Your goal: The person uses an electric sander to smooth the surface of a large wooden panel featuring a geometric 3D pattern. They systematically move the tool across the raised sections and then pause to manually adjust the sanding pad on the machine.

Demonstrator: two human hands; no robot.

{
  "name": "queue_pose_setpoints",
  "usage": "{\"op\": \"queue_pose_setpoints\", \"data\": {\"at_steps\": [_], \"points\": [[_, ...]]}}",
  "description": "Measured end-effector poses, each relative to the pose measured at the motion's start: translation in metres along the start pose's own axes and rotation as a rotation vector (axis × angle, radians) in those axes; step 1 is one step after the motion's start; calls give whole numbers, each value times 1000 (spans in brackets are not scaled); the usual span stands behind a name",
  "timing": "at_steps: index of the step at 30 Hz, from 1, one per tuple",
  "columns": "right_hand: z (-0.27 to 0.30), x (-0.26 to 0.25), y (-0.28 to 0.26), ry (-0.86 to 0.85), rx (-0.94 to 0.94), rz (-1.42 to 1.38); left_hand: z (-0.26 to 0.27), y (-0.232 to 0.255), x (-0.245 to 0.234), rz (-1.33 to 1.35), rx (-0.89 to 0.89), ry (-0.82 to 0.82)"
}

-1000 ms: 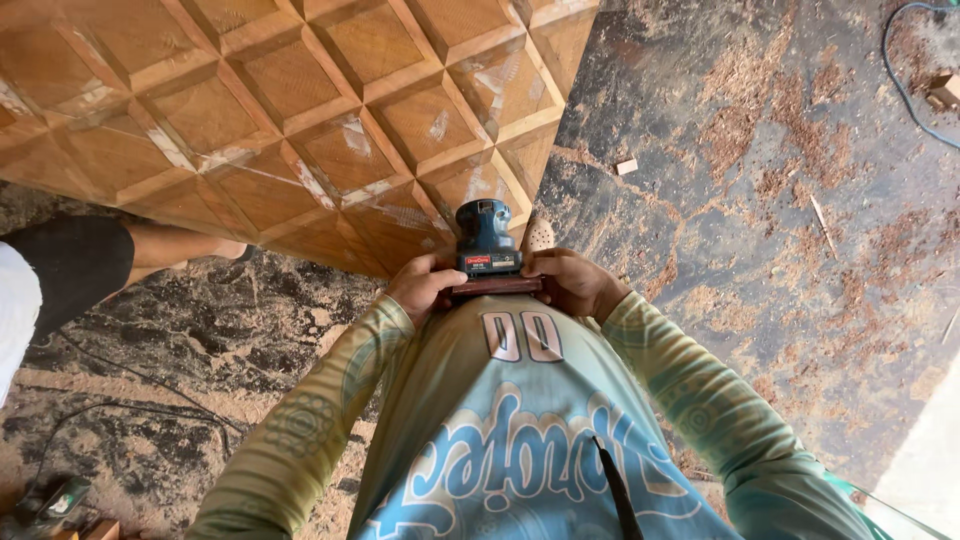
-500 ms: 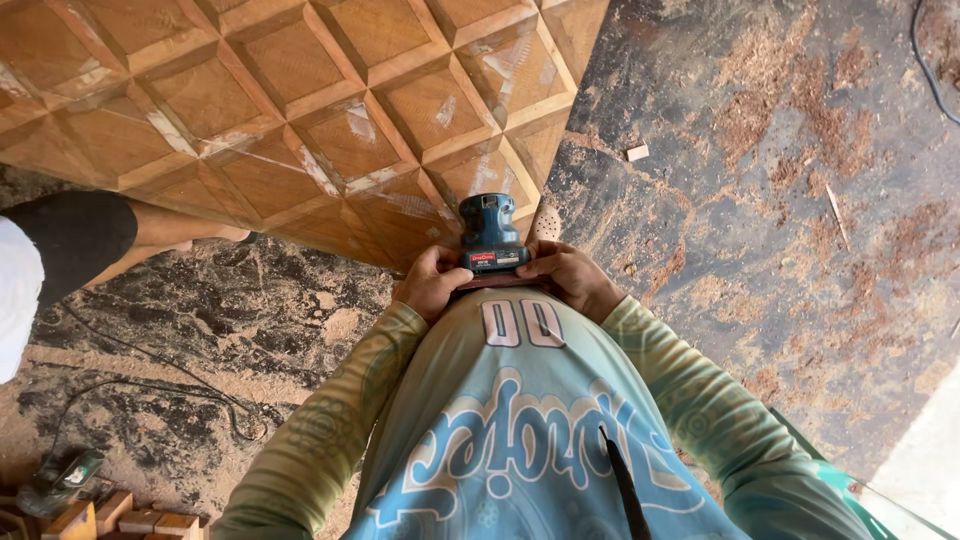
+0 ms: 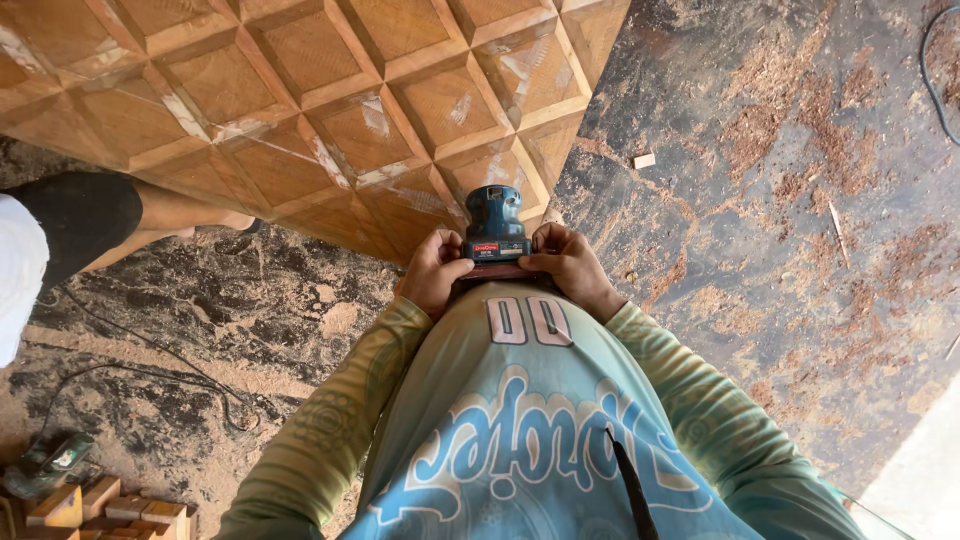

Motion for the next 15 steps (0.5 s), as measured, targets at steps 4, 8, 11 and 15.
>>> {"op": "queue_pose_setpoints", "data": {"at_steps": [4,8,11,15], "points": [[0,0,-6,-15,6,-74,-2,4,-1,160,-107,-67],[3,2,-11,-11,-30,15,-1,5,2,227,-99,-71],[3,6,-20,-5,-18,2,0,13,6,305,-103,-62],[16,7,-36,76,-13,-23,6,35,9,214,-137,-27]]}}
Point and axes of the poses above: each hand's wrist, its own z-axis away from the middle knuckle, its own x-axis out of the palm, y = z × x, the point moved 3 cm from there along -z, towards the middle knuckle, and after that the axes turned 9 degrees about y, right-handed, at the moved point
